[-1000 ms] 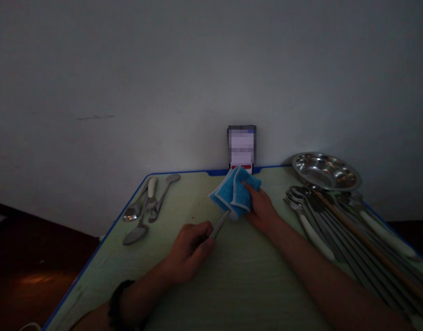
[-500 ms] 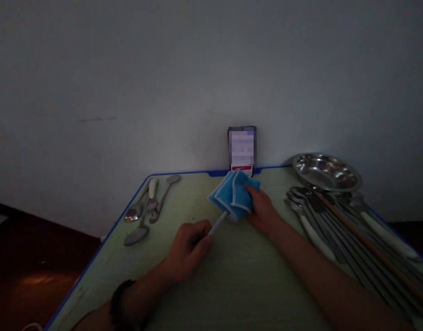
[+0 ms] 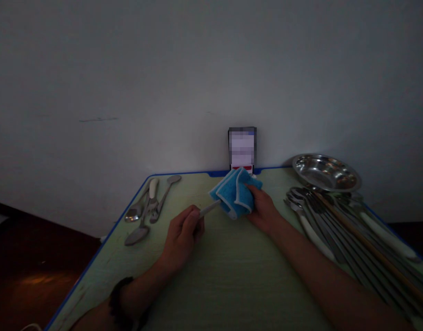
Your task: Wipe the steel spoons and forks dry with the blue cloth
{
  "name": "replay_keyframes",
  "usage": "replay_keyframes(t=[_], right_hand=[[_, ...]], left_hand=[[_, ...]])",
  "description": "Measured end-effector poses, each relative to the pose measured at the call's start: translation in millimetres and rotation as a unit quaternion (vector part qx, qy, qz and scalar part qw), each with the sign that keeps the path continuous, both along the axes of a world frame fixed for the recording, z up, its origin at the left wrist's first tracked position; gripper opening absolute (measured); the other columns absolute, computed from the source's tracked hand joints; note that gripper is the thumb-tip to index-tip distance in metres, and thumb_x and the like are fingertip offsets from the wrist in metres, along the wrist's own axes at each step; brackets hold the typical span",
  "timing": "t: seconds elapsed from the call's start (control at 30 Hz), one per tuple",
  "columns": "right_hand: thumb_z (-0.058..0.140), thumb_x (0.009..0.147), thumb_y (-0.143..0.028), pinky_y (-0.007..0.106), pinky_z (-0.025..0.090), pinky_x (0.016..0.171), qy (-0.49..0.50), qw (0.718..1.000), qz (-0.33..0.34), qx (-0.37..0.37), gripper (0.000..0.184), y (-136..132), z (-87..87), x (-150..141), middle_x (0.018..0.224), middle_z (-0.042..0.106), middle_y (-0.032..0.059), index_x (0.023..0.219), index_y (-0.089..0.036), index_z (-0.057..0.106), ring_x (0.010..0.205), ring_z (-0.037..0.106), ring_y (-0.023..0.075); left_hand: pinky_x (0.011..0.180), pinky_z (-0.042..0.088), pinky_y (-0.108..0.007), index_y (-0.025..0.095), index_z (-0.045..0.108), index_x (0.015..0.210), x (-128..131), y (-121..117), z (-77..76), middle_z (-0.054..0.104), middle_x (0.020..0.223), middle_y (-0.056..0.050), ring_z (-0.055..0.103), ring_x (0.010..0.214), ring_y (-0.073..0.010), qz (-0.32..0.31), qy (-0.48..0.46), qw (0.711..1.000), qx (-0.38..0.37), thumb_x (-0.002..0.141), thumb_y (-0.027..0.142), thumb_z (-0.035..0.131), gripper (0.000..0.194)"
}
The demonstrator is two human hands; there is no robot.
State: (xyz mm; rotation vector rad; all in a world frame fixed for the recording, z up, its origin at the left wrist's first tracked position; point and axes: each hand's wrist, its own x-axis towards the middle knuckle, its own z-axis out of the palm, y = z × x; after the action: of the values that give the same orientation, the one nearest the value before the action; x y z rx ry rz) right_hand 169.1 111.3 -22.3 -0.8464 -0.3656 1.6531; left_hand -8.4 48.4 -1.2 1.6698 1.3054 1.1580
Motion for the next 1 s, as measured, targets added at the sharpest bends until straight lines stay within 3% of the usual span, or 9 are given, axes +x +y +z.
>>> replay_keyframes(t=[0.13,0.23,0.37,0.57,0.7,0.83,1.0], right_hand=[[0.058,0.074,-0.022,0.032,0.053,0.07,-0.019,1.0,0.02,-0.002,0.02,-2,0.4,-1,0.073,0.069,0.0029,0.092,-0.015,0.06,0.07,0.065,0.018],[0.059,0.074,-0.023,0.031,0.053,0.07,-0.021,0.999,0.036,0.012,0.02,-2,-1.5,-1,0.074,0.07,0.0032,0.092,-0.015,0.061,0.07,0.065,0.0175],[0.059,0.073,-0.023,0.03,0.053,0.066,-0.032,0.999,0.039,0.005,0.018,-1,-3.1,-2,0.072,0.07,0.0035,0.089,-0.014,0.061,0.064,0.065,0.0167],[0.059,0.073,-0.022,0.03,0.053,0.068,-0.033,0.999,0.038,-0.006,0.019,-1,-0.7,-4,0.072,0.07,0.0032,0.09,-0.015,0.062,0.064,0.065,0.0167],[0.059,0.074,-0.031,0.031,0.052,0.068,-0.051,0.997,-0.034,-0.037,0.023,-1,2.2,-4,0.076,0.07,0.0023,0.093,-0.018,0.061,0.069,0.065,0.0177],[0.057,0.075,-0.036,0.028,0.052,0.066,-0.102,0.986,-0.123,-0.057,0.023,-4,4.9,-4,0.08,0.07,0.0008,0.093,-0.021,0.059,0.07,0.065,0.0158],[0.062,0.071,-0.039,0.029,0.053,0.064,-0.125,0.983,-0.13,-0.026,0.029,-3,0.8,-5,0.086,0.07,0.0025,0.092,-0.02,0.06,0.072,0.065,0.0174]], left_hand=[[0.042,0.028,-0.021,0.018,0.042,0.06,-4,-2,-3.9,0.038,0.046,0.006,0.034,0.041,-0.0084,-0.091,0.015,0.996,-0.007,0.087,0.036,0.029,0.035],[0.043,0.027,-0.02,0.018,0.042,0.06,-3,-4,-4.0,0.036,0.048,0.006,0.035,0.043,-0.008,-0.137,0.08,0.987,0.0,0.083,0.035,0.037,0.03],[0.041,0.023,-0.018,0.018,0.04,0.058,2,-6,-2.0,0.031,0.049,0.007,0.031,0.043,-0.0067,-0.158,0.152,0.976,0.007,0.077,0.032,0.046,0.025],[0.041,0.023,-0.018,0.018,0.038,0.057,2,-7,-1.7,0.029,0.048,0.007,0.032,0.041,-0.0065,-0.163,0.185,0.969,0.016,0.077,0.031,0.043,0.025],[0.041,0.023,-0.018,0.019,0.032,0.055,0,-6,-2.3,0.025,0.048,0.008,0.029,0.041,-0.0064,-0.148,0.182,0.971,0.051,0.078,0.027,0.041,0.026],[0.042,0.023,-0.019,0.02,0.028,0.053,-3,-7,-5.2,0.023,0.047,0.008,0.029,0.041,-0.0062,-0.21,0.182,0.956,0.094,0.075,0.023,0.043,0.027],[0.044,0.025,-0.019,0.02,0.028,0.054,-2,-10,-6.7,0.025,0.048,0.008,0.03,0.042,-0.0064,-0.242,0.2,0.945,0.092,0.072,0.022,0.047,0.026]])
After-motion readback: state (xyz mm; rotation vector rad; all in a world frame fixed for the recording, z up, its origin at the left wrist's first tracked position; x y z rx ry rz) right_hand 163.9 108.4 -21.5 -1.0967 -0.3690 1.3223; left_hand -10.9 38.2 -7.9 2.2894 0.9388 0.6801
